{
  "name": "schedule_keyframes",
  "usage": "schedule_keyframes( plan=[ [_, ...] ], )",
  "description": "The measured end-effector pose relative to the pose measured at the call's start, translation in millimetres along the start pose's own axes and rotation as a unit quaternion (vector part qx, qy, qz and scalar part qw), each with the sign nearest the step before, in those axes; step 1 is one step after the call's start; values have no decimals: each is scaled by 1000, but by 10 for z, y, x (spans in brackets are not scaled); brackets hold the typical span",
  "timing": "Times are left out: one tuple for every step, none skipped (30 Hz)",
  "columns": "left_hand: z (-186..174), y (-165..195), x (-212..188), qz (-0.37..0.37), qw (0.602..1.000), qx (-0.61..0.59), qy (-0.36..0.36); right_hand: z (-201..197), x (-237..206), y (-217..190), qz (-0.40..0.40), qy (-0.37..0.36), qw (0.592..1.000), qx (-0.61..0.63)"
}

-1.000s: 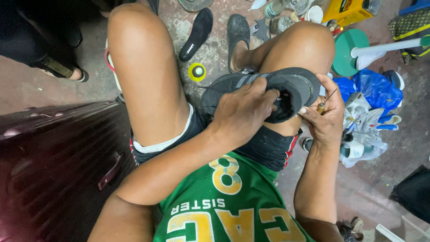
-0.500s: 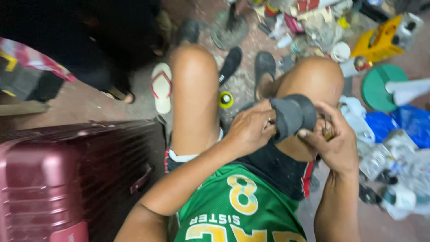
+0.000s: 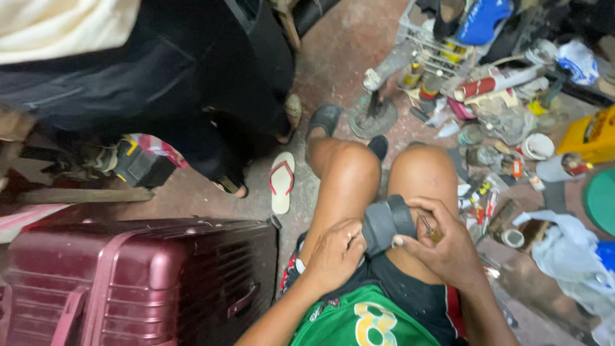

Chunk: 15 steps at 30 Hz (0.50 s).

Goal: The person sits on the floor and sews a black slip-on shoe using a needle and thread. They repeatedly pass the needle through the shoe's upper and sole, pull the thread tight, and adjust the shoe's position to continue stitching.

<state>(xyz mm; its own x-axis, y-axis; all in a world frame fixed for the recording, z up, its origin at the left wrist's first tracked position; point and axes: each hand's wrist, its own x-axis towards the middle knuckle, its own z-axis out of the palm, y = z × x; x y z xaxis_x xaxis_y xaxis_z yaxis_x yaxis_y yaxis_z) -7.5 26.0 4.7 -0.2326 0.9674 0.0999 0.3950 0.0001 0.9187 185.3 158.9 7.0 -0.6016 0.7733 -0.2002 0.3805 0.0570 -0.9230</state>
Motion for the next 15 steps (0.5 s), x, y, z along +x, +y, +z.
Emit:
schedule_keyframes(
  plan=[
    [-16, -21, -39, 17, 999, -27, 18, 13, 26, -6, -23, -5, 999, 26],
    [-13, -32, -105, 29, 997, -56, 36, 21, 26, -11, -40, -14, 998, 52],
    [-10, -51, -166, -64, 989, -119, 63, 29, 25, -12, -31, -19, 998, 54],
    [-19, -91, -192, -152, 968, -180, 89, 35, 34, -11, -25, -21, 998, 56],
    [-42, -146, -196, -235, 936, -238, 108, 44, 44, -9, -20, -17, 998, 58],
    [-83, -207, -185, -222, 890, -373, 141, 54, 49, -5, -17, -12, 999, 42],
    [-135, -264, -169, -207, 824, -499, 169, 68, 48, -5, -12, -7, 1000, 26],
    [-188, -308, -155, -190, 740, -615, 195, 81, 43, -7, -6, -2, 1000, 9],
    [-247, -336, -148, -202, 816, -515, 166, 97, 41, -12, -15, 4, 1000, 3],
    [-297, -335, -149, -212, 877, -408, 138, 109, 40, -19, -23, 6, 1000, -5],
    [-327, -313, -155, -218, 924, -295, 109, 124, 39, -28, -32, 5, 999, -14],
    [-332, -263, -160, -164, 965, -174, 103, 141, 40, -39, -22, -4, 1000, 2],
    [-327, -196, -164, -106, 989, -50, 92, 157, 48, -47, -13, -11, 1000, 16],
    [-323, -119, -160, -45, 993, 76, 78, 162, 57, -54, -4, -15, 999, 32],
    [-319, -39, -149, -69, 993, 69, 68, 165, 62, -57, 4, -15, 1000, 22]
  ],
)
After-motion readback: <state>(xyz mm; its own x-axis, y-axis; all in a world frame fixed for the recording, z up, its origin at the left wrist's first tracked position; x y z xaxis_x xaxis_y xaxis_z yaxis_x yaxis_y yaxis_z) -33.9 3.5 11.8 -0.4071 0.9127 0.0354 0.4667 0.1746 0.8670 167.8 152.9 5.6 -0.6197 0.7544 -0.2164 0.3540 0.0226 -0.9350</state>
